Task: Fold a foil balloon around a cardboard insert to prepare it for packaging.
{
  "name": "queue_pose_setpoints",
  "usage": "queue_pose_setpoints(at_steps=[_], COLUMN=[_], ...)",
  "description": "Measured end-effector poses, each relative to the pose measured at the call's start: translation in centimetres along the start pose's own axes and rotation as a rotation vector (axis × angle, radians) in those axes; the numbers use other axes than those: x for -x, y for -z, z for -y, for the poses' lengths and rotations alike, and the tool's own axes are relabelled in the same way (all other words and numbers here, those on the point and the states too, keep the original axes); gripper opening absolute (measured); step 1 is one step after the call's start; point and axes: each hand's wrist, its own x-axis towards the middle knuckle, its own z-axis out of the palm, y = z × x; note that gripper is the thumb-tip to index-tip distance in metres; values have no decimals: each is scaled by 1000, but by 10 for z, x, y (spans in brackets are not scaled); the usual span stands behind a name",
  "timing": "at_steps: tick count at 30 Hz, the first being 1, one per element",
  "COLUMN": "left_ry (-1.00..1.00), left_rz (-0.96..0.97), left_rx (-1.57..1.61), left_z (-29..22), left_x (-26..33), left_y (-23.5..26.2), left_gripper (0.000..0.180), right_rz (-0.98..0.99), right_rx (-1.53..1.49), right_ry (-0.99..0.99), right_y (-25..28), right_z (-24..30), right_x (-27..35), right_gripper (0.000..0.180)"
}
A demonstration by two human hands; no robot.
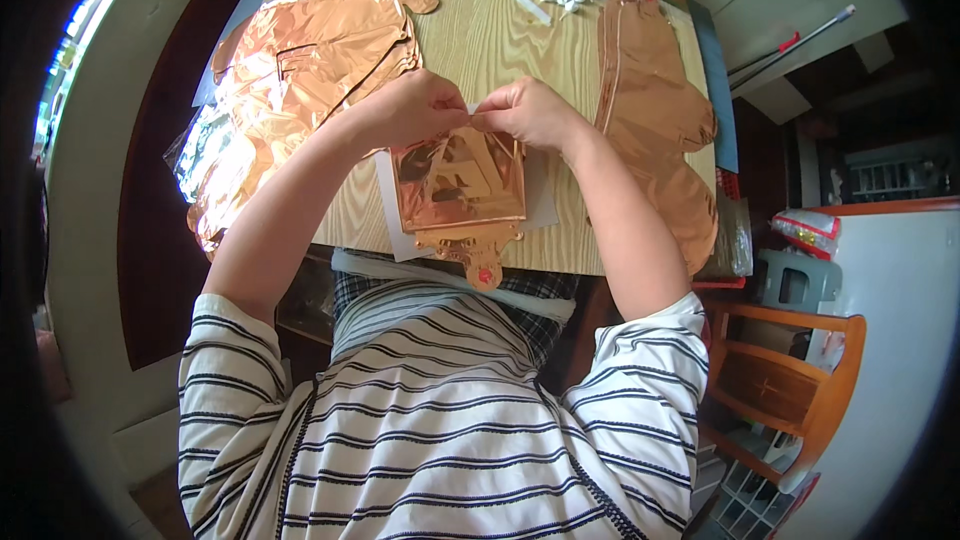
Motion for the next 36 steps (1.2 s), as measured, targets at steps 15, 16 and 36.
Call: queue_pose_setpoints(at_steps=[15, 16, 36], left_ry=[65, 73, 79], left_rz=[72, 82, -242], left_rx=[-178, -189, 91], left_z=[26, 25, 40], left_x=[49, 51, 40], left_y=[23, 24, -23], left_gripper=[30, 30, 39], right_rz=[20, 25, -35], right_rx=[27, 37, 145], right_ry=[41, 47, -20], right_y=[0, 0, 3], right_z=[-15, -12, -5], right_x=[6, 7, -9], right_gripper=[18, 18, 15])
